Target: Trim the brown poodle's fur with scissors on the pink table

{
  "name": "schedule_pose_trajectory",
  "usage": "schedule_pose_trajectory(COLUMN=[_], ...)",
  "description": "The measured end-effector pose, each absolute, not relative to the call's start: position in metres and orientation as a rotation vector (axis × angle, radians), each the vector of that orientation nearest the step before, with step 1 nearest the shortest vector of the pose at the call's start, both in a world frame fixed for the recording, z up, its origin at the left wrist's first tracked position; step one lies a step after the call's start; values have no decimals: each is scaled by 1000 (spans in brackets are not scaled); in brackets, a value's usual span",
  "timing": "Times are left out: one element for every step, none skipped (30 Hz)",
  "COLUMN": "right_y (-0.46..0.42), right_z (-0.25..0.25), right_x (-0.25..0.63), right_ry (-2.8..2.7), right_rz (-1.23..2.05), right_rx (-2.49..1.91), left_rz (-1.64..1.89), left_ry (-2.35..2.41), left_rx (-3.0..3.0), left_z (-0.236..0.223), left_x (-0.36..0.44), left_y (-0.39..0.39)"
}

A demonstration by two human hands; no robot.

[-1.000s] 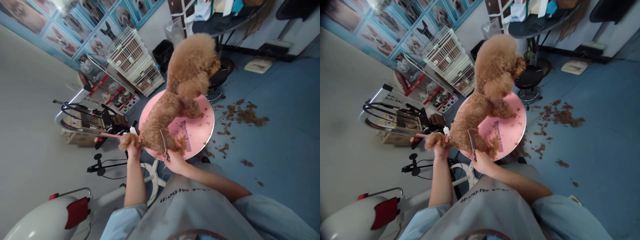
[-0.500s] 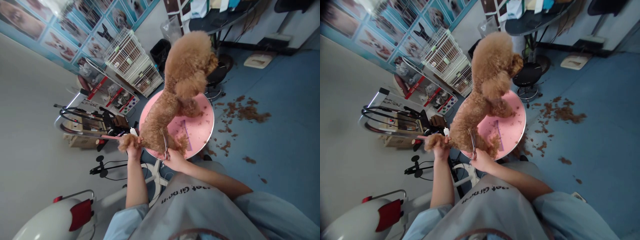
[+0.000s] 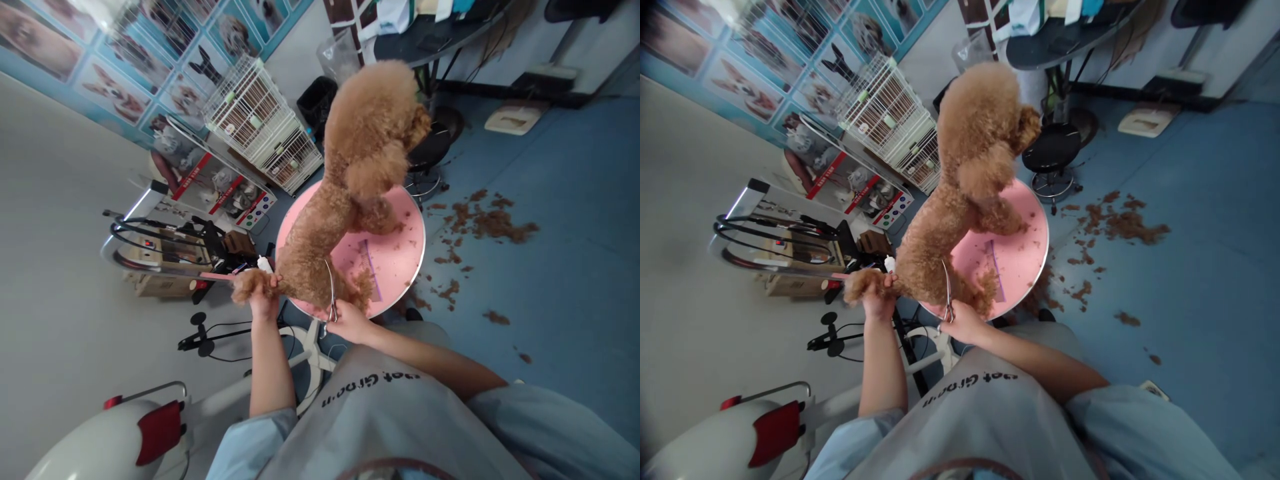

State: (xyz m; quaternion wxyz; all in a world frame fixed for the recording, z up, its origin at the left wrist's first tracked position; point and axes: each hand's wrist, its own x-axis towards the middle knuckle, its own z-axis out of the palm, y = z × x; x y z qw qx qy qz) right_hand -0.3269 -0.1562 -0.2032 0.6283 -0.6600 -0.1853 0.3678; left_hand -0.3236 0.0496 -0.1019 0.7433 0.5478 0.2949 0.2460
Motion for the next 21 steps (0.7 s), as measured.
schedule_pose_trajectory(right_y=[-156, -155, -155, -154, -154, -155, -155, -155, -156, -156, -156, -156, -156, -156, -156, -156, -157, -158, -161, -165, -171], right_z=[-206, -208, -210, -212, -213, -214, -215, -215, -215, -215, -216, -216, -216, -217, -218, -220, -222, -226, -231, -237, -245], right_x=[-327, -328, -328, -328, -328, -329, -329, -328, -328, -328, -328, -328, -329, -331, -332, -333, -334, -333, -331, -327, -321], right_ry=[-407, -392, -381, -372, -364, -355, -348, -343, -341, -337, -331, -324, -314, -304, -296, -293, -292, -294, -298, -307, -328], right_rz=[865, 883, 896, 904, 908, 912, 919, 930, 945, 961, 976, 989, 1000, 1010, 1020, 1033, 1048, 1062, 1067, 1061, 1038], right_rx=[-1480, -1450, -1424, -1401, -1385, -1374, -1364, -1356, -1346, -1336, -1326, -1315, -1304, -1294, -1284, -1271, -1255, -1239, -1235, -1261, -1332], left_rz=[540, 542, 543, 543, 542, 544, 545, 549, 553, 554, 557, 559, 562, 567, 576, 585, 586, 585, 589, 597, 610], left_ry=[642, 642, 649, 659, 670, 678, 682, 680, 677, 675, 674, 673, 673, 671, 666, 659, 650, 641, 633, 627, 621], left_rx=[1209, 1217, 1223, 1227, 1232, 1241, 1253, 1262, 1267, 1267, 1264, 1261, 1259, 1261, 1263, 1264, 1264, 1265, 1267, 1270, 1273], left_z=[-103, -103, -103, -103, -103, -103, -102, -102, -102, -102, -102, -102, -103, -103, -103, -104, -104, -105, -106, -108, -109], left_x=[-324, -324, -324, -324, -324, -324, -323, -323, -323, -323, -323, -323, -323, -323, -323, -323, -323, -323, -323, -324, -324], left_y=[50, 50, 50, 50, 50, 50, 49, 49, 49, 49, 49, 49, 49, 49, 50, 51, 52, 52, 53, 53, 53])
